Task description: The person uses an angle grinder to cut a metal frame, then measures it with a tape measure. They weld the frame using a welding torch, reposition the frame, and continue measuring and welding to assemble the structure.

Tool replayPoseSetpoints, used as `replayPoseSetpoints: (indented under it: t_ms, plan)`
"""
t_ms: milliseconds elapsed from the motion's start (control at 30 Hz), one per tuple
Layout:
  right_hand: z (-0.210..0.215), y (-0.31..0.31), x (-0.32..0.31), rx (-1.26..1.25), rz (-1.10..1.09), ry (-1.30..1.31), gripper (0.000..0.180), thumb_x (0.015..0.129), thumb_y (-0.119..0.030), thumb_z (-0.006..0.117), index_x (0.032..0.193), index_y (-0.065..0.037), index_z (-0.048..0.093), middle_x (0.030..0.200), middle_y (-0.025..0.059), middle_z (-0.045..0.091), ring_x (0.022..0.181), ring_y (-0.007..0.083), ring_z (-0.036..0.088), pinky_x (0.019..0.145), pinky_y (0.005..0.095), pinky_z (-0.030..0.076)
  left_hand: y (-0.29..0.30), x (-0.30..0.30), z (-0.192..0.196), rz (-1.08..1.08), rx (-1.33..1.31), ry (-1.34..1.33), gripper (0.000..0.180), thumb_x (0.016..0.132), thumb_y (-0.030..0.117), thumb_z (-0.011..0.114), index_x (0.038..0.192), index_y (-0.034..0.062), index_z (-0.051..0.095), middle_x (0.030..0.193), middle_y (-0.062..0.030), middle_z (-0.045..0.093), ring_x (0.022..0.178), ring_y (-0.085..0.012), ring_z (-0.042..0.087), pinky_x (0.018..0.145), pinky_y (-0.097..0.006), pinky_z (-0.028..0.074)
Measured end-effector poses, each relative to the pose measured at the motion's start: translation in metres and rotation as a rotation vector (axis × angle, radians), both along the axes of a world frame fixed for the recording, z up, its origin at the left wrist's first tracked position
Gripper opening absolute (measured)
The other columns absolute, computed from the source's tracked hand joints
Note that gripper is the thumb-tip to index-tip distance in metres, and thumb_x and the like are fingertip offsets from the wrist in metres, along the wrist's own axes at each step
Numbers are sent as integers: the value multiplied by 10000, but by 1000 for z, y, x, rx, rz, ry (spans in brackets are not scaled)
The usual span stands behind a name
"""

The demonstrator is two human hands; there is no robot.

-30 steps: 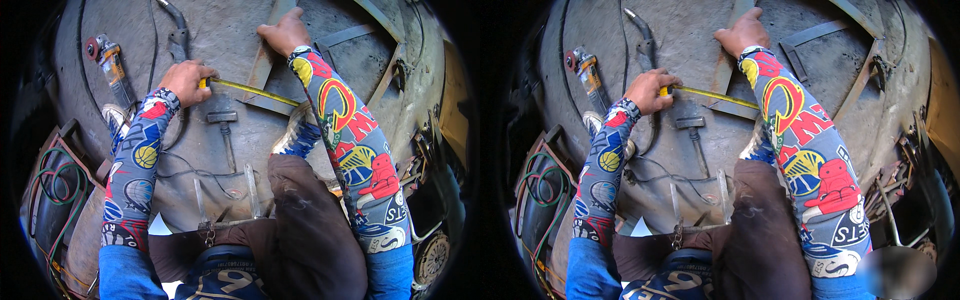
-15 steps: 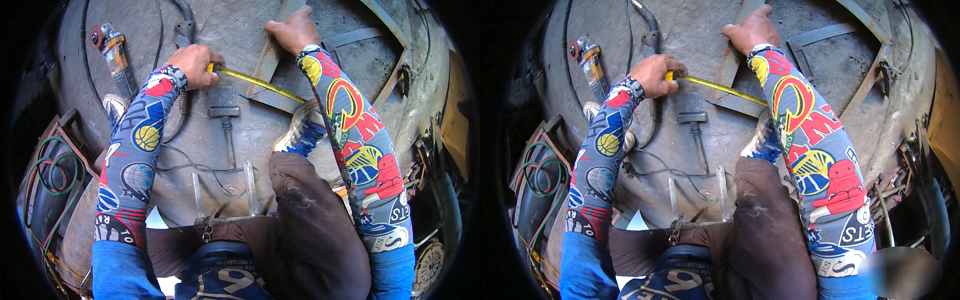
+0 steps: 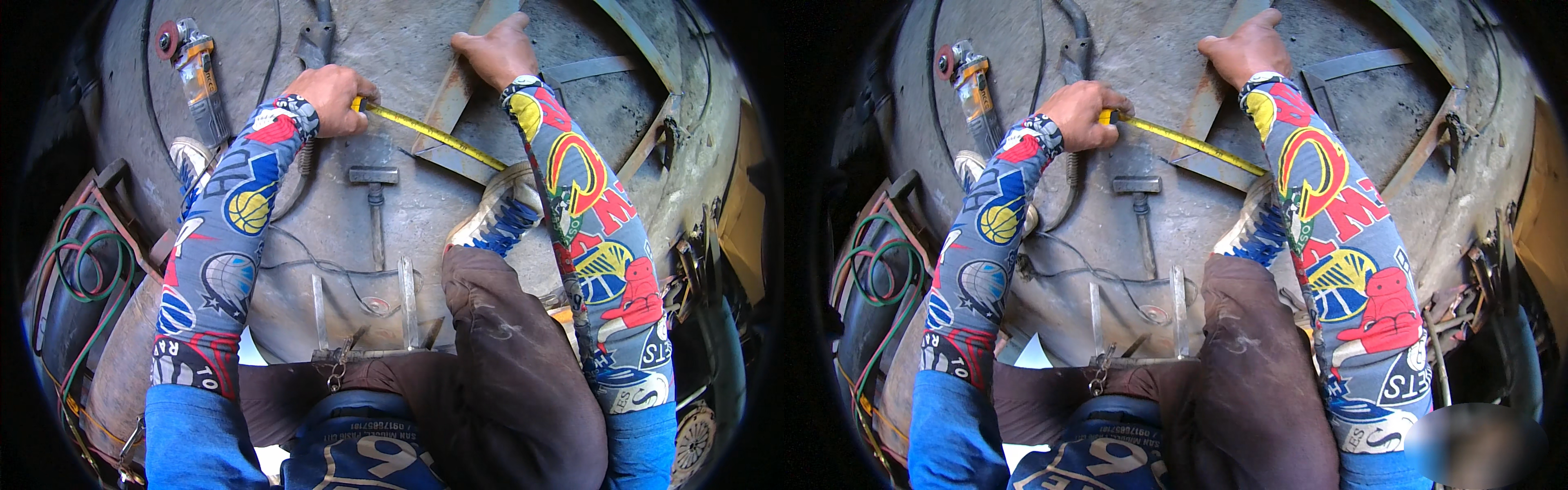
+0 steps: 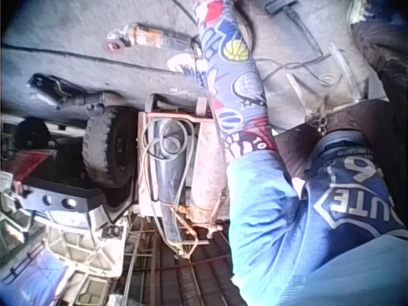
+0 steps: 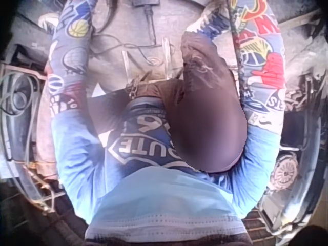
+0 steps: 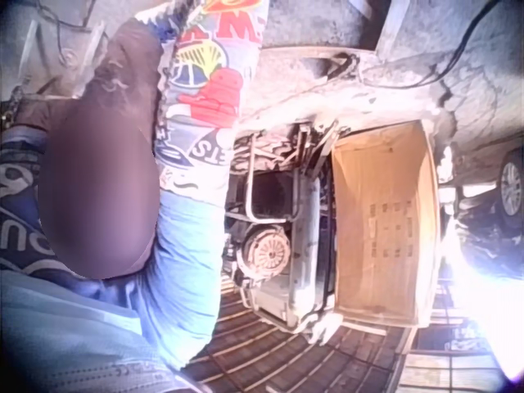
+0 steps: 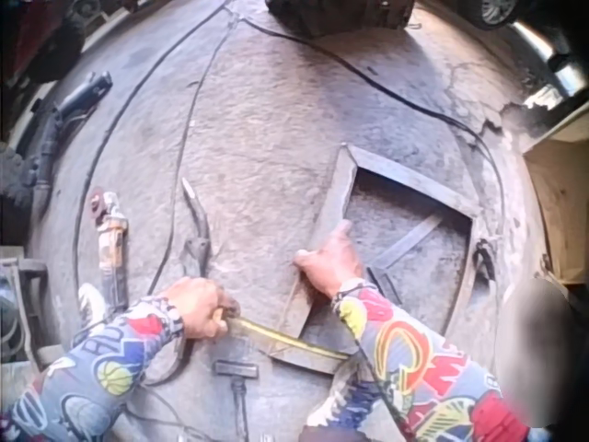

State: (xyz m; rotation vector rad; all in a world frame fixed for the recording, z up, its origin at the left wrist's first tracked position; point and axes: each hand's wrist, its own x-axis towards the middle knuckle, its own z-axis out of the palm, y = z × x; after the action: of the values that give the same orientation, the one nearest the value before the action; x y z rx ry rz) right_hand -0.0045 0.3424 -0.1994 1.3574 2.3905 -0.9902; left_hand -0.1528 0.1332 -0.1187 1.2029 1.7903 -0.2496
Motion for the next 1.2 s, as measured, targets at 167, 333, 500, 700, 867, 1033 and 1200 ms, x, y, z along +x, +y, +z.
replayPoseSetpoints:
  t_ms: [167,333,500,700,867,1033,1200]
  plan:
    - [-1,-2,1,12,-2,-5,939,758,-458,807,1293,183,379,1177,383,660,1079,462,706,978,432,560,0,3,3,6,-2,11,481,761,203,720,1231,102,755,1122,-208,734,1046,-358,707,951,-435,562]
    - [-2,-3,3,55,-31,13,929,744,-452,813,1284,183,404,1165,378,663,1058,455,713,952,438,574,-2,3,2,8,8,18,485,763,200,723,1238,106,749,1100,-187,717,1054,-351,698,943,-434,559]
    - [-10,-4,4,89,-35,81,909,735,-445,821,1263,177,421,1155,379,662,1051,461,712,944,437,576,-9,4,-1,-7,72,32,485,763,206,718,1237,110,745,1086,-163,696,1046,-345,687,930,-442,555]
    - [-14,-3,4,74,-50,79,912,724,-445,830,1257,170,419,1154,370,663,1038,461,713,939,444,576,-15,7,1,-36,107,58,485,776,200,700,1251,109,731,1073,-157,688,1048,-341,680,932,-447,556]
    - [-10,-3,5,37,-77,166,907,723,-411,810,1294,166,405,1154,386,657,1062,473,699,943,460,569,-18,8,0,-33,132,48,481,780,190,693,1253,113,729,1075,-156,685,1050,-341,679,939,-446,556]
    - [-4,-8,3,23,-164,237,886,728,-314,781,1363,157,382,1107,391,675,1056,502,685,911,501,571,-20,8,-1,-32,136,41,477,780,193,693,1245,95,730,1090,-159,685,1052,-345,679,939,-441,556]
    - [1,-8,0,-27,-167,217,885,726,-304,779,1356,170,378,1099,390,677,1053,493,691,916,488,573,-18,10,0,16,73,57,488,786,199,701,1264,105,735,1107,-169,689,1050,-337,685,931,-427,562]
